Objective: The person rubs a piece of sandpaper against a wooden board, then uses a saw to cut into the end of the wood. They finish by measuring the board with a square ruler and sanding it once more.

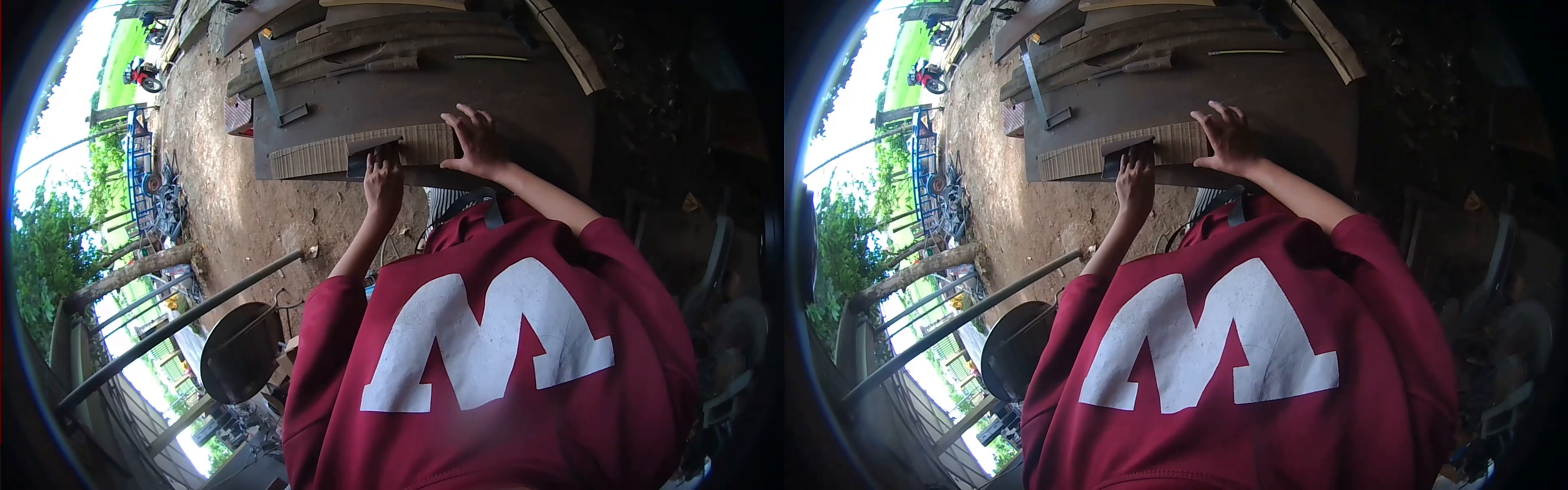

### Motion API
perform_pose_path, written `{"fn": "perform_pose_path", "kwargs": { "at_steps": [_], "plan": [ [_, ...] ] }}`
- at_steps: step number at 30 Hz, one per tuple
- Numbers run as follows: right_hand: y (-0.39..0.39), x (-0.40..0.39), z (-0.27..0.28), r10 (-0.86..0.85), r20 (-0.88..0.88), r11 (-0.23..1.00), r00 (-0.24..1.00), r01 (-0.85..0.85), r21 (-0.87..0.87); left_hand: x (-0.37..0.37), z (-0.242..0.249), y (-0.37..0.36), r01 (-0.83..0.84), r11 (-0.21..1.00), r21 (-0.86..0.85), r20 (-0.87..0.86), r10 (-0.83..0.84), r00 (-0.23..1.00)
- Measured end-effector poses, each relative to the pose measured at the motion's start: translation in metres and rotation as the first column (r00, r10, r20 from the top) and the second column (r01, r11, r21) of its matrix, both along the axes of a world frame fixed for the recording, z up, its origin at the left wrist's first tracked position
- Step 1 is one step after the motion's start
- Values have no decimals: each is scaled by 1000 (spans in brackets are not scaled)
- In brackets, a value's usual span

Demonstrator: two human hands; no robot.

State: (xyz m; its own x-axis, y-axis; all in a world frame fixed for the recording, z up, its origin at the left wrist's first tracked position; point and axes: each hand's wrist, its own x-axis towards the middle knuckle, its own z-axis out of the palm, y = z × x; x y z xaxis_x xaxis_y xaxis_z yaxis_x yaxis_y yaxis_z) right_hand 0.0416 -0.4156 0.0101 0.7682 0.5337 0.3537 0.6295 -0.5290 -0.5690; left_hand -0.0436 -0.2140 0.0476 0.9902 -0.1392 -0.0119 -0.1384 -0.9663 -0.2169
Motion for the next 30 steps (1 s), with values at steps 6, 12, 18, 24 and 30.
{"fn": "perform_pose_path", "kwargs": {
  "at_steps": [6, 12, 18, 24, 30],
  "plan": [
    [-1, -2, 6, 2, 8, 1000, 1000, -2, -31, 16, 4, 0, 5, 1000, -1, -11, -5, 1000],
    [-2, -3, 10, 11, 19, 1000, 1000, -11, -27, 20, 3, -6, 70, 998, 3, 176, -69, 982],
    [3, 2, -8, 28, -11, 1000, 1000, -28, 1, 3, 3, -63, 28, 845, -534, -7, -38, 999],
    [-1, 3, -4, 25, -4, 998, 1000, -26, -58, -12, -2, -7, -113, 874, -472, -27, 114, 993],
    [-1, 4, -2, 58, -12, 997, 998, -59, -57, -11, -19, 66, -572, 756, -319, 90, 625, 776]
  ]
}}
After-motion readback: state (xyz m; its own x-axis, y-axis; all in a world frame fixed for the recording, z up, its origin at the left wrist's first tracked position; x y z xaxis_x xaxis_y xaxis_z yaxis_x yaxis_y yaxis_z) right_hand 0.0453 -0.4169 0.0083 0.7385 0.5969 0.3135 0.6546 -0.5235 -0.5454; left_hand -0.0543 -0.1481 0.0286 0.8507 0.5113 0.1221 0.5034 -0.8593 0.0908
